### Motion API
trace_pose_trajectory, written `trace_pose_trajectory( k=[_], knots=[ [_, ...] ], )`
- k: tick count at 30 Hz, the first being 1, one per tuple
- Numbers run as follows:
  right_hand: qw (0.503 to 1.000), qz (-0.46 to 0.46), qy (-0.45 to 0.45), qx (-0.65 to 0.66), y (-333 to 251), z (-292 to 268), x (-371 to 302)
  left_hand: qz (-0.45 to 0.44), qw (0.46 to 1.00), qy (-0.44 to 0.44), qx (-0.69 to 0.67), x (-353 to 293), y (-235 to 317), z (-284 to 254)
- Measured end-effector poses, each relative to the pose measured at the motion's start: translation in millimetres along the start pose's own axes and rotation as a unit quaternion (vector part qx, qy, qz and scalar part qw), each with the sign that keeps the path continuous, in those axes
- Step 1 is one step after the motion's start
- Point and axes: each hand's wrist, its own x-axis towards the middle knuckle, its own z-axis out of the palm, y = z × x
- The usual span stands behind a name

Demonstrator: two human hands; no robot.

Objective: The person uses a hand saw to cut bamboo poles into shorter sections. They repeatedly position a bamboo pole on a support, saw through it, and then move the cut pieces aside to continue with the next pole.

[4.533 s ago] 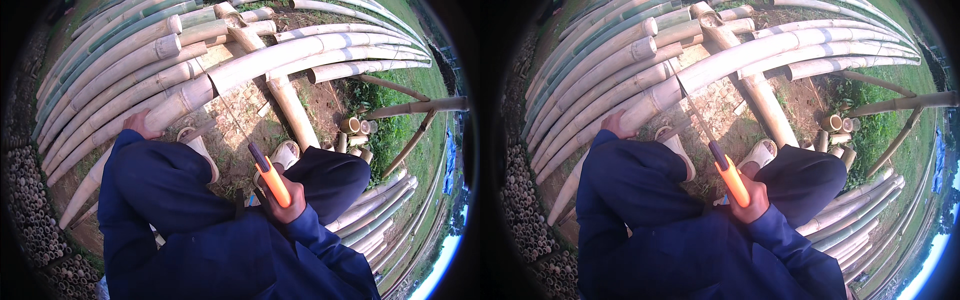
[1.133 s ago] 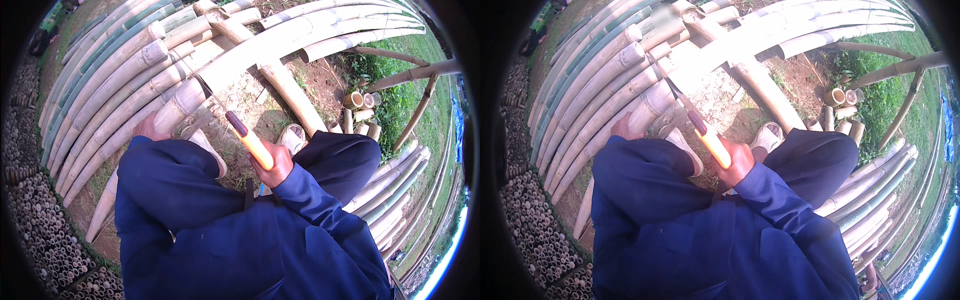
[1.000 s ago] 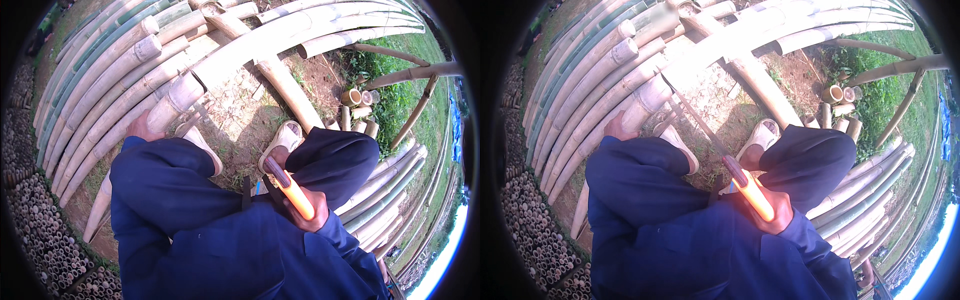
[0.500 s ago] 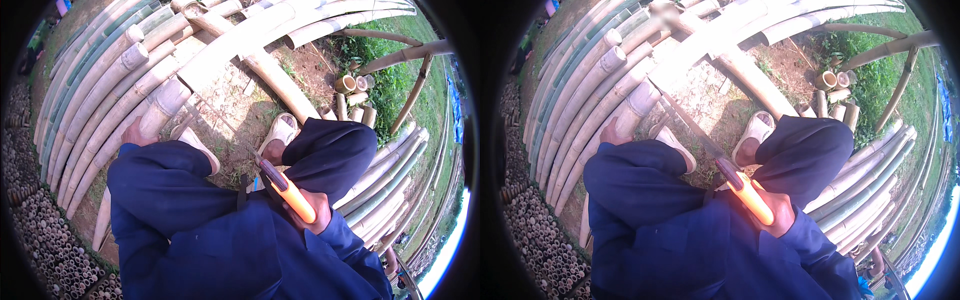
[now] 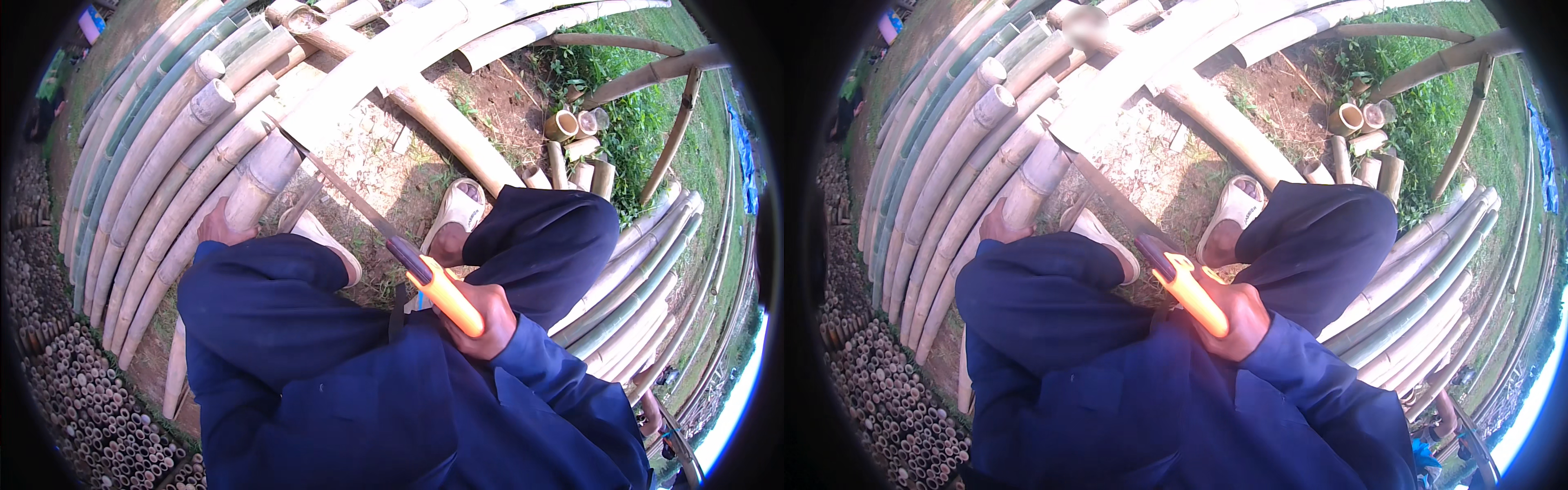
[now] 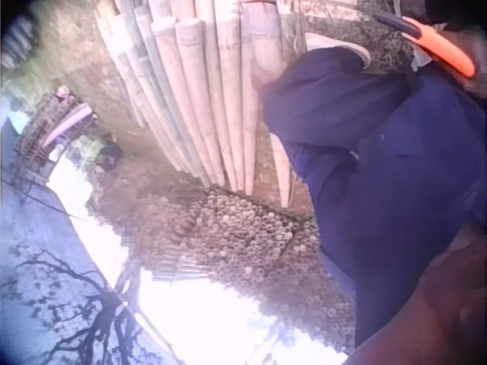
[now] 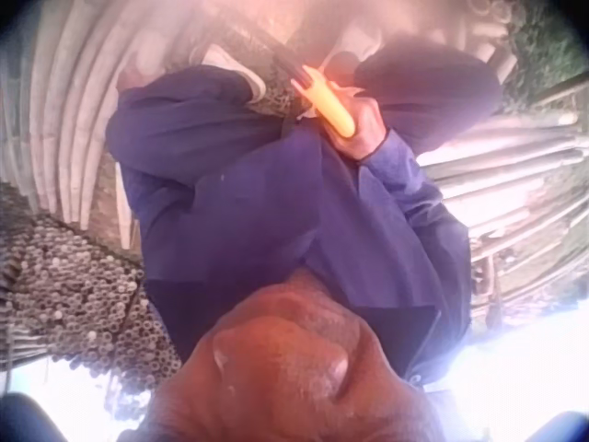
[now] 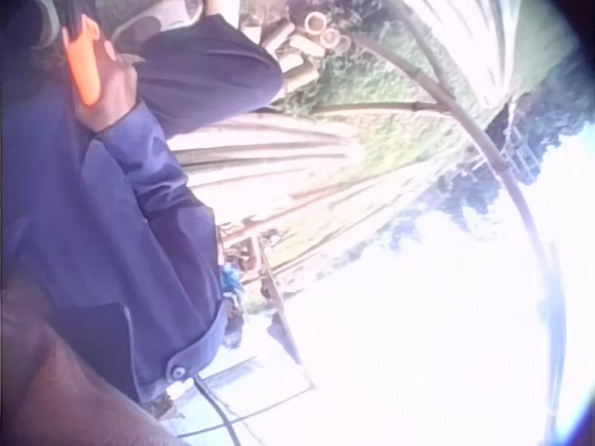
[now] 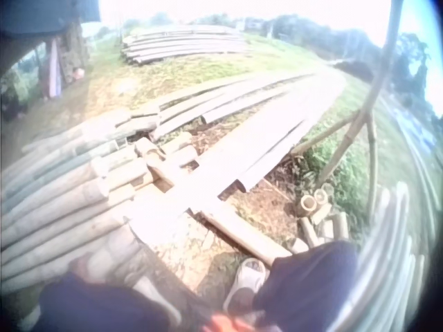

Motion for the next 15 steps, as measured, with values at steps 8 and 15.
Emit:
trace_pose_trajectory(
  k=[8, 15],
  knots=[
    [0.999, -0.032, 0.033, -0.026, 5.9, -4.9, -4.1, 0.0, 1.0, 0.013, -0.018, -1.7, -0.5, 5.3],
    [1.0, -0.024, 0.012, 0.006, 42.8, 29.3, 52.4, -0.003, 1.0, 0.028, 0.006, -1.0, -4.8, 1.9]
  ],
)
